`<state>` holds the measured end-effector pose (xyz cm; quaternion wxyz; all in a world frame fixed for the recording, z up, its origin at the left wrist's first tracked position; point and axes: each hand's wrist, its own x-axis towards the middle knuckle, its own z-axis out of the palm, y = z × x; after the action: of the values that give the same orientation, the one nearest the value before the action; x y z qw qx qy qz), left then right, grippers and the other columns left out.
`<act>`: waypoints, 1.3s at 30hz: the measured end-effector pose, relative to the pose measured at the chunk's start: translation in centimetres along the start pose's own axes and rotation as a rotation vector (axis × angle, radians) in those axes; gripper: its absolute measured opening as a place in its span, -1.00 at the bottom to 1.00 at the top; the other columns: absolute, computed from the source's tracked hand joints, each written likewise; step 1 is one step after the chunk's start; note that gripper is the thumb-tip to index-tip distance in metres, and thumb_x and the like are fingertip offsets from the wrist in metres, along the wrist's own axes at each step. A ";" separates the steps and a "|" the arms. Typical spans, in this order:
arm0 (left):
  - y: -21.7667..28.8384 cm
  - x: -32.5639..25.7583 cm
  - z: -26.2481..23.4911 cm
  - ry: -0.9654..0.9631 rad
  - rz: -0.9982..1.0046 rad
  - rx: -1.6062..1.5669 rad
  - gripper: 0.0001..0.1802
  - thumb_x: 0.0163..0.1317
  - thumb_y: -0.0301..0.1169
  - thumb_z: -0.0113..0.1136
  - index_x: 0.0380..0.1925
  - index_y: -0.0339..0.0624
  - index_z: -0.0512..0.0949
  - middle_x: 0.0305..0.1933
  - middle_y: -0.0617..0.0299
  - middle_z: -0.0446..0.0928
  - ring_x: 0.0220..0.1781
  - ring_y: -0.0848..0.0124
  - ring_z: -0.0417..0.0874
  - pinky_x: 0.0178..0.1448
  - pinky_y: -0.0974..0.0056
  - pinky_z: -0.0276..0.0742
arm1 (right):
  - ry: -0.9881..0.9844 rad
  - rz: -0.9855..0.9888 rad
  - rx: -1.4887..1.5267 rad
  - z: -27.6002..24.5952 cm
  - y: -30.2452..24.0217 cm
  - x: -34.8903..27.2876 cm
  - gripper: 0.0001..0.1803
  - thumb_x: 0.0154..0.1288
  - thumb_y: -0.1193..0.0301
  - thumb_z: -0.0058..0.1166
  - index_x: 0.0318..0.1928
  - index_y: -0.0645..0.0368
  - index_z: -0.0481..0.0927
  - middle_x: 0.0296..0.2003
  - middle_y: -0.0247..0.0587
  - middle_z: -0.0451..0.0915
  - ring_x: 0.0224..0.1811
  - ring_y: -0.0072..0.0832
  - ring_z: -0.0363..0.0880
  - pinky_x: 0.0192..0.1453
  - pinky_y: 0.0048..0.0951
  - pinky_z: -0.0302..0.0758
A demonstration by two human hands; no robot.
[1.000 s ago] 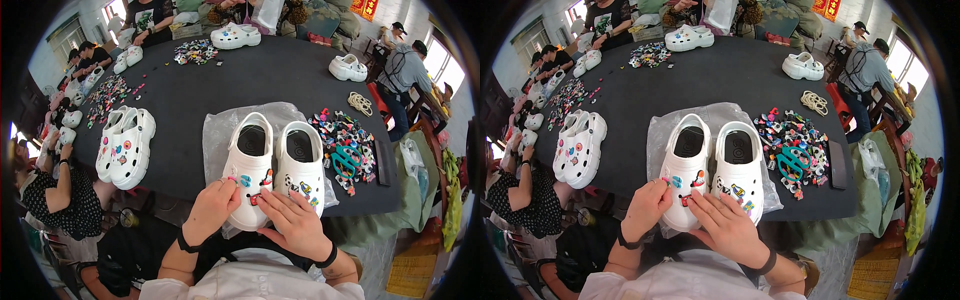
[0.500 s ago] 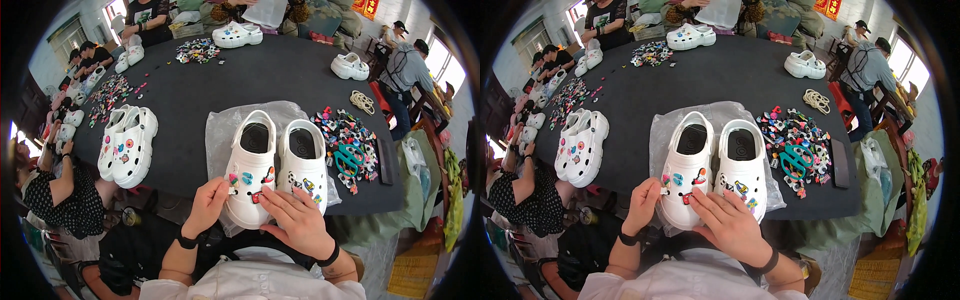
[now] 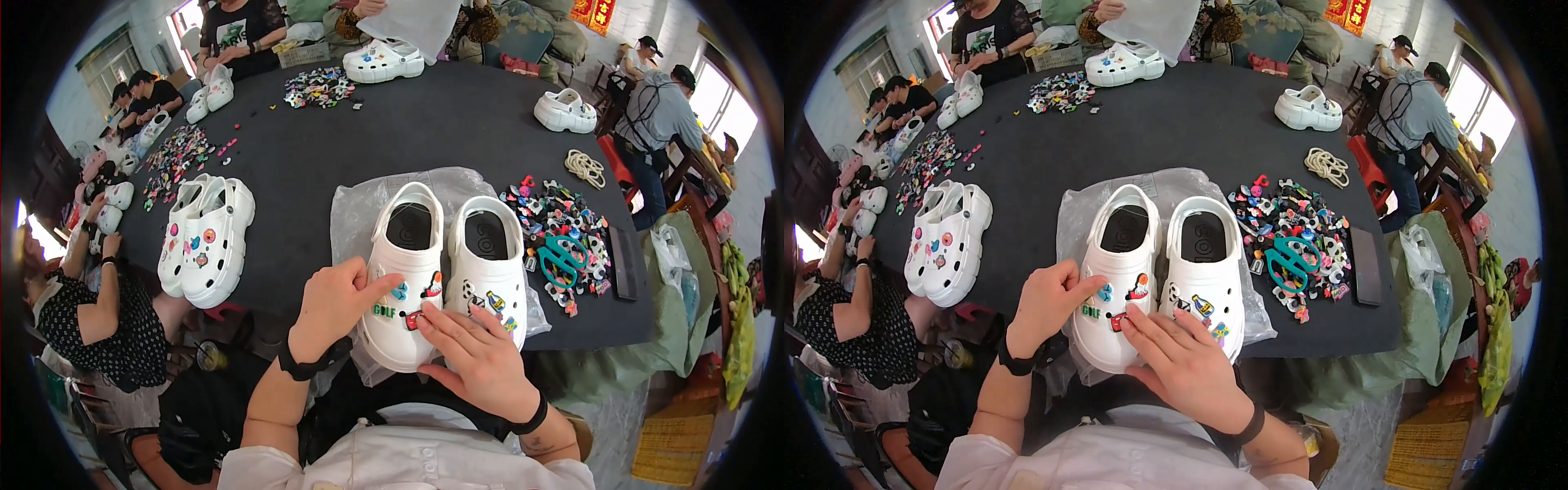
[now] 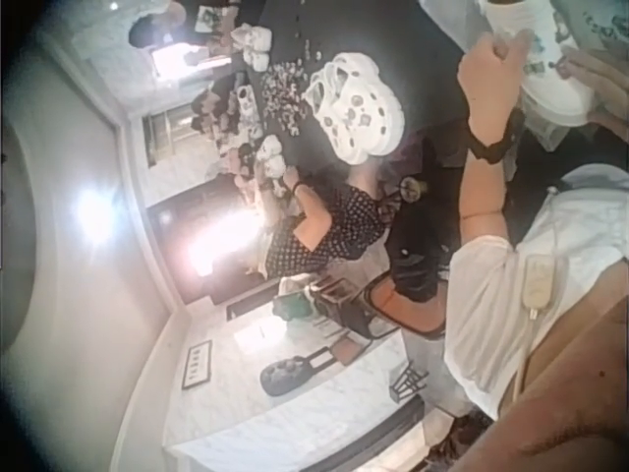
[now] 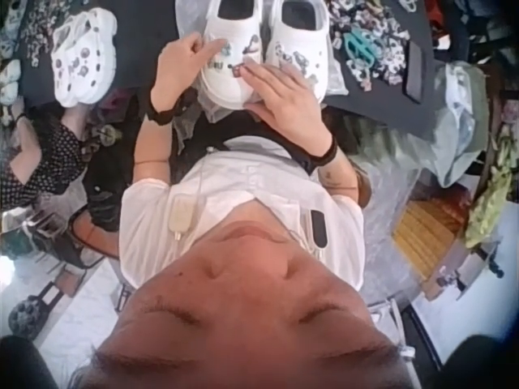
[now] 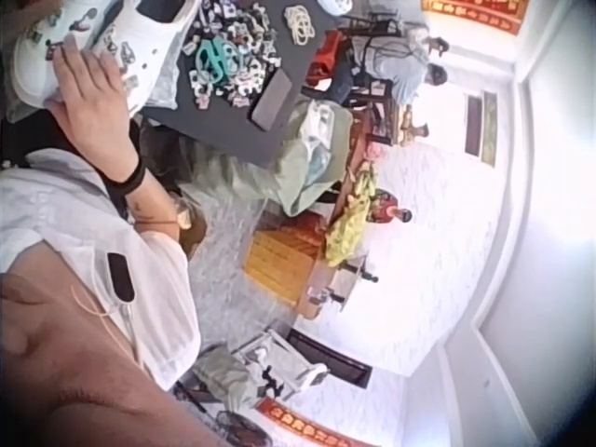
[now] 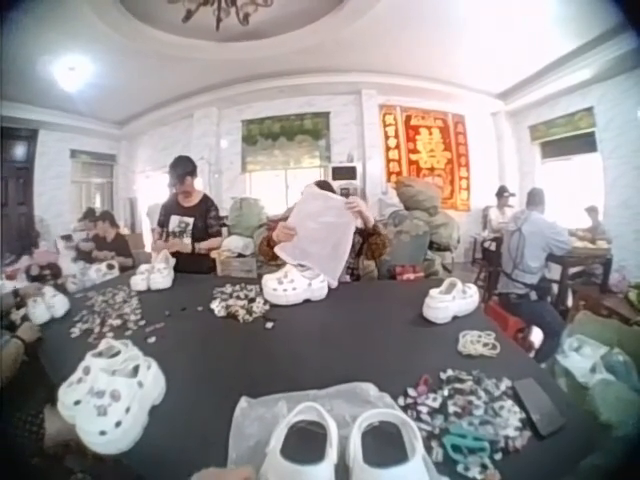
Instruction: The recorder is attaching decorative charms to rubber clogs at a table with other workers.
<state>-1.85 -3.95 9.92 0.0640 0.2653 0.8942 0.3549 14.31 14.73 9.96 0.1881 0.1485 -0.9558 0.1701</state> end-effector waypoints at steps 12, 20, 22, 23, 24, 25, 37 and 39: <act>-0.8 -0.3 0.8 0.066 0.224 -0.018 -0.61 0.55 -0.16 -0.05 -0.37 -0.23 0.46 -0.47 -0.08 0.52 -0.41 -0.09 0.58 -0.34 0.02 0.45 | 0.000 -0.007 0.005 0.0 0.0 0.0 -0.29 0.12 0.21 0.41 0.29 0.08 0.50 0.34 -0.30 0.49 0.21 -0.43 0.57 0.45 -0.25 0.24; -1.3 -0.4 1.8 0.118 0.188 -0.222 -0.66 0.55 -0.27 -0.04 -0.36 -0.31 0.43 -0.50 -0.08 0.46 -0.49 0.03 0.52 -0.35 0.11 0.42 | 0.004 -0.006 0.012 -0.1 0.0 0.0 -0.28 0.11 0.22 0.42 0.29 0.08 0.50 0.34 -0.30 0.50 0.21 -0.43 0.57 0.43 -0.24 0.26; -1.6 -0.4 2.0 0.108 0.169 -0.287 -0.66 0.55 -0.28 -0.03 -0.36 -0.33 0.42 -0.52 -0.04 0.42 -0.51 0.18 0.49 -0.36 0.16 0.40 | 0.003 -0.005 0.012 -0.1 0.0 0.0 -0.28 0.11 0.22 0.42 0.29 0.07 0.50 0.34 -0.31 0.50 0.22 -0.43 0.57 0.43 -0.24 0.27; -1.9 -0.4 2.0 0.107 0.146 -0.320 -0.66 0.55 -0.28 -0.03 -0.36 -0.34 0.41 -0.53 -0.02 0.40 -0.53 0.26 0.47 -0.37 0.18 0.39 | -0.005 0.002 0.012 -0.1 0.0 0.0 -0.28 0.11 0.22 0.42 0.30 0.07 0.50 0.34 -0.31 0.50 0.22 -0.43 0.57 0.42 -0.24 0.27; -2.1 -0.4 2.1 0.103 0.160 -0.333 -0.64 0.56 -0.27 -0.04 -0.37 -0.33 0.41 -0.54 0.03 0.40 -0.52 0.33 0.46 -0.37 0.21 0.38 | 0.002 -0.002 0.014 -0.1 0.0 0.1 -0.28 0.10 0.22 0.42 0.30 0.07 0.50 0.34 -0.31 0.50 0.22 -0.43 0.57 0.42 -0.24 0.27; -2.5 -0.3 2.2 0.105 0.167 -0.345 -0.63 0.57 -0.26 -0.06 -0.38 -0.32 0.42 -0.55 0.08 0.41 -0.51 0.41 0.45 -0.38 0.24 0.38 | 0.000 0.000 0.016 -0.1 0.0 0.1 -0.28 0.10 0.23 0.42 0.30 0.06 0.50 0.34 -0.31 0.50 0.22 -0.43 0.57 0.42 -0.24 0.27; -2.1 -4.8 0.9 0.303 0.284 -0.345 -0.82 0.46 -0.40 0.05 -0.35 -0.22 0.51 -0.45 0.18 0.52 -0.44 0.36 0.56 -0.34 0.28 0.46 | -0.022 0.001 0.019 -0.8 -0.3 0.2 -0.26 0.15 0.15 0.38 0.31 0.12 0.47 0.32 -0.25 0.51 0.20 -0.41 0.58 0.40 -0.24 0.30; -0.4 -5.7 1.2 0.321 0.613 -0.148 -0.91 0.33 -0.44 0.20 -0.34 -0.20 0.52 -0.40 0.11 0.54 -0.40 0.20 0.60 -0.32 0.19 0.51 | -0.031 0.013 0.045 -0.9 -0.3 0.2 -0.27 0.14 0.09 0.39 0.27 0.14 0.49 0.30 -0.23 0.53 0.21 -0.39 0.58 0.41 -0.20 0.30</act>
<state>3.15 -6.41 8.30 -0.1679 0.4570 0.7434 0.4586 14.50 14.76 10.94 0.1689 0.1489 -0.9556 0.1903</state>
